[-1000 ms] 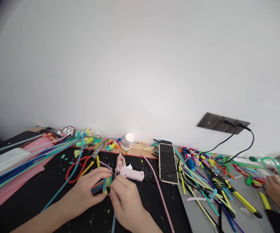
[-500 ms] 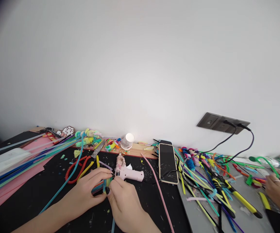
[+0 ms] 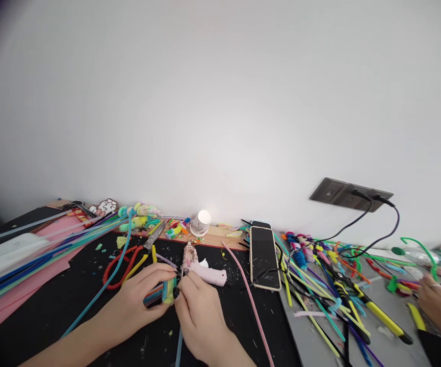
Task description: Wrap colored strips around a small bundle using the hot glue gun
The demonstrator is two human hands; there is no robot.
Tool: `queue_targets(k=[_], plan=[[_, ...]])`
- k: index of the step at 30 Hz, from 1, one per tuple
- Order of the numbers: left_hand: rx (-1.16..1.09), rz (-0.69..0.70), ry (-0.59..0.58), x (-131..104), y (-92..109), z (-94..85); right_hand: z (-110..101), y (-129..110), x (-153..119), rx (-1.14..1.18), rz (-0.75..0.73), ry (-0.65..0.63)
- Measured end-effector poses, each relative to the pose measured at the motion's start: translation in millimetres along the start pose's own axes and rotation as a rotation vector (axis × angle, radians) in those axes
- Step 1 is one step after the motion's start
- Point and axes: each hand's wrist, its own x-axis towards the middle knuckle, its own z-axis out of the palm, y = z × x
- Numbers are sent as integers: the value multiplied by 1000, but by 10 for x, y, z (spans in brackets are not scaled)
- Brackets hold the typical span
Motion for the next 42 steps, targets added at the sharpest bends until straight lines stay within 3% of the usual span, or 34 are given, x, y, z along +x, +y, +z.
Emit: queue_targets(k=[7, 42], plan=[[-4, 5, 21, -10, -1, 1, 38, 21, -40, 89, -12, 0], [1, -8, 48, 13, 23, -9, 32, -7, -19, 34, 36, -94]])
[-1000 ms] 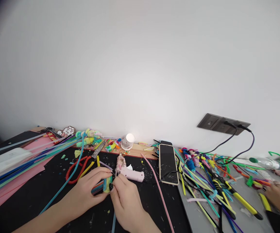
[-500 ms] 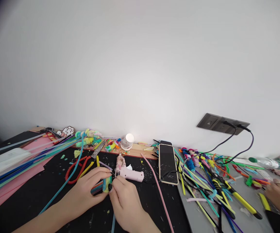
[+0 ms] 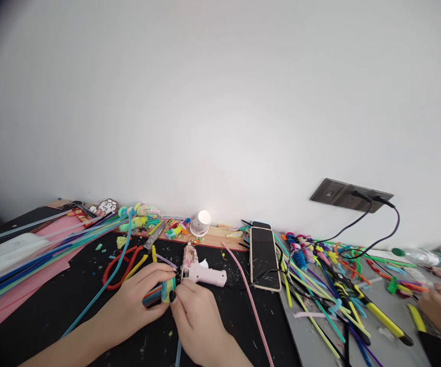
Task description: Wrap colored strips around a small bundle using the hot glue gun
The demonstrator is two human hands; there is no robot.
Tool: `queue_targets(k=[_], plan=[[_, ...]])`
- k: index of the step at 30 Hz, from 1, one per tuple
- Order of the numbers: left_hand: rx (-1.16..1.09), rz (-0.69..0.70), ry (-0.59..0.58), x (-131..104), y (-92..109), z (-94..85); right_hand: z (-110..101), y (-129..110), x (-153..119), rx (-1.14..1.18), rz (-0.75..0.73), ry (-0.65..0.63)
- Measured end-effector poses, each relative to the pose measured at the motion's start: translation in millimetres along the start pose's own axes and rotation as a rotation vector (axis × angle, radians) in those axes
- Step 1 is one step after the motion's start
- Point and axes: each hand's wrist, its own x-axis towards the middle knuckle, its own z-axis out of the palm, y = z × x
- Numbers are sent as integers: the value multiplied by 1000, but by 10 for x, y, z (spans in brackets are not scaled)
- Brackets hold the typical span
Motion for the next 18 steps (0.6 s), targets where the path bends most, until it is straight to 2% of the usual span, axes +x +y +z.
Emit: queue_targets(k=[18], plan=[[18, 8, 2, -1, 8, -7, 9, 30, 5, -11, 0, -7]])
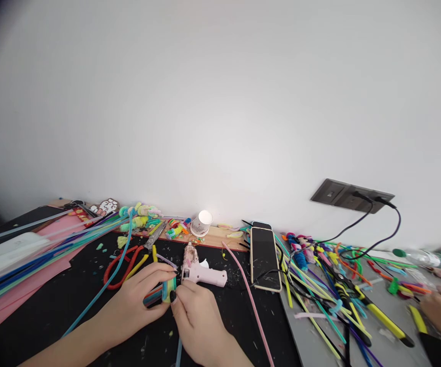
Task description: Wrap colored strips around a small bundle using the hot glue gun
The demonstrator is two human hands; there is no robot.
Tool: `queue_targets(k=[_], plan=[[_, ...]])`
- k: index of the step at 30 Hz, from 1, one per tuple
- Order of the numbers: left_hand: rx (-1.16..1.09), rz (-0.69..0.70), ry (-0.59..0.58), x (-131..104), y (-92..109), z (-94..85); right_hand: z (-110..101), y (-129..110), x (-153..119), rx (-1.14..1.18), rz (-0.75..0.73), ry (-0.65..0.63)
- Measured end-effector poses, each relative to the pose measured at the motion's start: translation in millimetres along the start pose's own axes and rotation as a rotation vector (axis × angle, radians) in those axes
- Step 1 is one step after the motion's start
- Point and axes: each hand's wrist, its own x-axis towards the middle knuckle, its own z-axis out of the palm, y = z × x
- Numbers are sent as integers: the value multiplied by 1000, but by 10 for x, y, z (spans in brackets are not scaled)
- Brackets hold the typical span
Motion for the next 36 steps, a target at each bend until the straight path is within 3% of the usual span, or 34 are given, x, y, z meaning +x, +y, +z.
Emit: queue_targets(k=[36], plan=[[-20, -13, -8, -6, -23, 1, 24, 7, -10, -20, 26, -22]])
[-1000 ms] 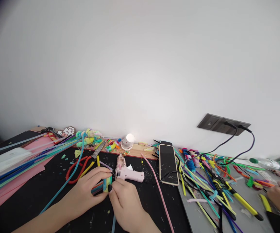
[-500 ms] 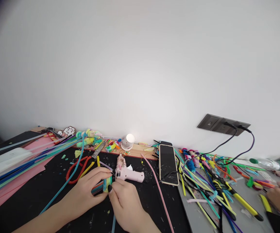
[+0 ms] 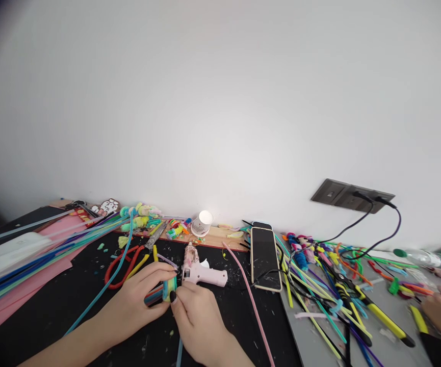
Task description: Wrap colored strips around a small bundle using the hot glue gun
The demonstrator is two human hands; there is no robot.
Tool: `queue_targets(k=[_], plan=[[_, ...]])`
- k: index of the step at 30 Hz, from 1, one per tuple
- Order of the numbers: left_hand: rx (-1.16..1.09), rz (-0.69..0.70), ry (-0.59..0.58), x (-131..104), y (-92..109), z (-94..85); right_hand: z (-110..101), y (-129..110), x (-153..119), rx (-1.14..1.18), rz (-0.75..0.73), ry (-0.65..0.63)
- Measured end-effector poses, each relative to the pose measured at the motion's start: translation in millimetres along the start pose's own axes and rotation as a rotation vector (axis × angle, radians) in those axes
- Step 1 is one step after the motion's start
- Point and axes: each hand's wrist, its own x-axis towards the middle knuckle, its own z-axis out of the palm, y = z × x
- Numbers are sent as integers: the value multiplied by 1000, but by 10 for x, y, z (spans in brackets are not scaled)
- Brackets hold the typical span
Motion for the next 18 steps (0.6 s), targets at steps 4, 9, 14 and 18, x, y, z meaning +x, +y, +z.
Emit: queue_targets(k=[4, 9, 14, 18], plan=[[5, 9, 0, 3, 2, -2, -10, -15, 2, 15, 4, -2], [11, 5, 15, -8, -25, 5, -3, 10, 12, 21, -1, 37], [31, -13, 2, -17, -45, -13, 7, 44, 17, 111, -35, 131], [21, -20, -9, -2, -13, -44, 9, 29, 8, 160, -15, 205]])
